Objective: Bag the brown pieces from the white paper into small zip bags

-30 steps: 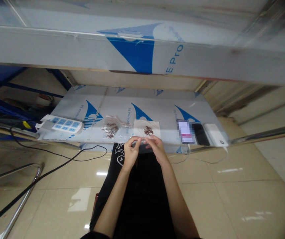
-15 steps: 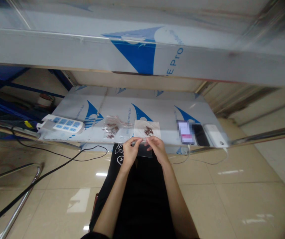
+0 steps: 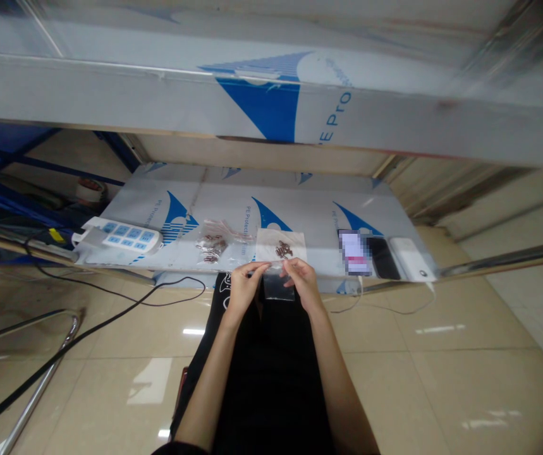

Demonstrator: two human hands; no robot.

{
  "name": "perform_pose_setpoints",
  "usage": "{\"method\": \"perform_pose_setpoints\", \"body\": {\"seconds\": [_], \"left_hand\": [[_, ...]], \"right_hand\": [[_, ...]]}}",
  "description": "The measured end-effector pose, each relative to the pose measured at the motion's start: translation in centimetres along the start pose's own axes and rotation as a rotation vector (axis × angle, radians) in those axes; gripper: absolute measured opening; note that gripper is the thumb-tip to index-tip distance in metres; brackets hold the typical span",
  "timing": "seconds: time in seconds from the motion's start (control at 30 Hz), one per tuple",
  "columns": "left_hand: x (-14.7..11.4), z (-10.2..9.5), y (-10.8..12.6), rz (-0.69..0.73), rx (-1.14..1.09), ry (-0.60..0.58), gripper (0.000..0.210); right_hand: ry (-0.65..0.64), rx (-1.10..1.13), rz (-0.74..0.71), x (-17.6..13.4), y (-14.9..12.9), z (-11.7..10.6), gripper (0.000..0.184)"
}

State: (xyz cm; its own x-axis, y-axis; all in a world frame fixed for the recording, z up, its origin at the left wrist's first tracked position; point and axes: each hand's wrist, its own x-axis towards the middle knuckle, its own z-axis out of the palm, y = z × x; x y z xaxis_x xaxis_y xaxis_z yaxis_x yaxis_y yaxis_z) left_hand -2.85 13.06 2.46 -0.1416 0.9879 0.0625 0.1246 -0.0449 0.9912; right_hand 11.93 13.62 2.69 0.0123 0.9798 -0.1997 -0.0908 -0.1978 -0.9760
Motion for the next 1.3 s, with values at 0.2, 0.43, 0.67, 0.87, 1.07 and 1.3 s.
{"method": "perform_pose_setpoints", "body": {"seconds": [0.2,0.43,0.67,0.87,1.07,1.3], "left_hand": [[-0.4,0.4,0.4,0.149,0.198,0.040,0.014],[-0.5,0.4,0.6,0.179,0.263,-0.009,0.016],[-0.4,0.4,0.2,0.070,0.047,-0.062,0.018],[-0.3,0.1,0.0,-0.024,0.000,0.006,0.018],[-0.3,-0.1,-0.6,-0.022,0.021,-0.024,0.018],[-0.6,0.7,-1.1,-0.028,0.007,-0.021,0.019]], "right_hand": [[-0.016,-0.083,0.026,0.0,0.3,0.5,0.031],[-0.026,-0.089,0.016,-0.1,0.2,0.6,0.033],[-0.100,-0.082,0.037,0.0,0.3,0.3,0.031],[-0.063,-0.080,0.004,0.2,0.2,-0.1,0.036],[-0.032,-0.172,0.028,0.5,1.3,0.0,0.039],[-0.020,-0.168,0.041,0.7,1.9,0.0,0.038]]}}
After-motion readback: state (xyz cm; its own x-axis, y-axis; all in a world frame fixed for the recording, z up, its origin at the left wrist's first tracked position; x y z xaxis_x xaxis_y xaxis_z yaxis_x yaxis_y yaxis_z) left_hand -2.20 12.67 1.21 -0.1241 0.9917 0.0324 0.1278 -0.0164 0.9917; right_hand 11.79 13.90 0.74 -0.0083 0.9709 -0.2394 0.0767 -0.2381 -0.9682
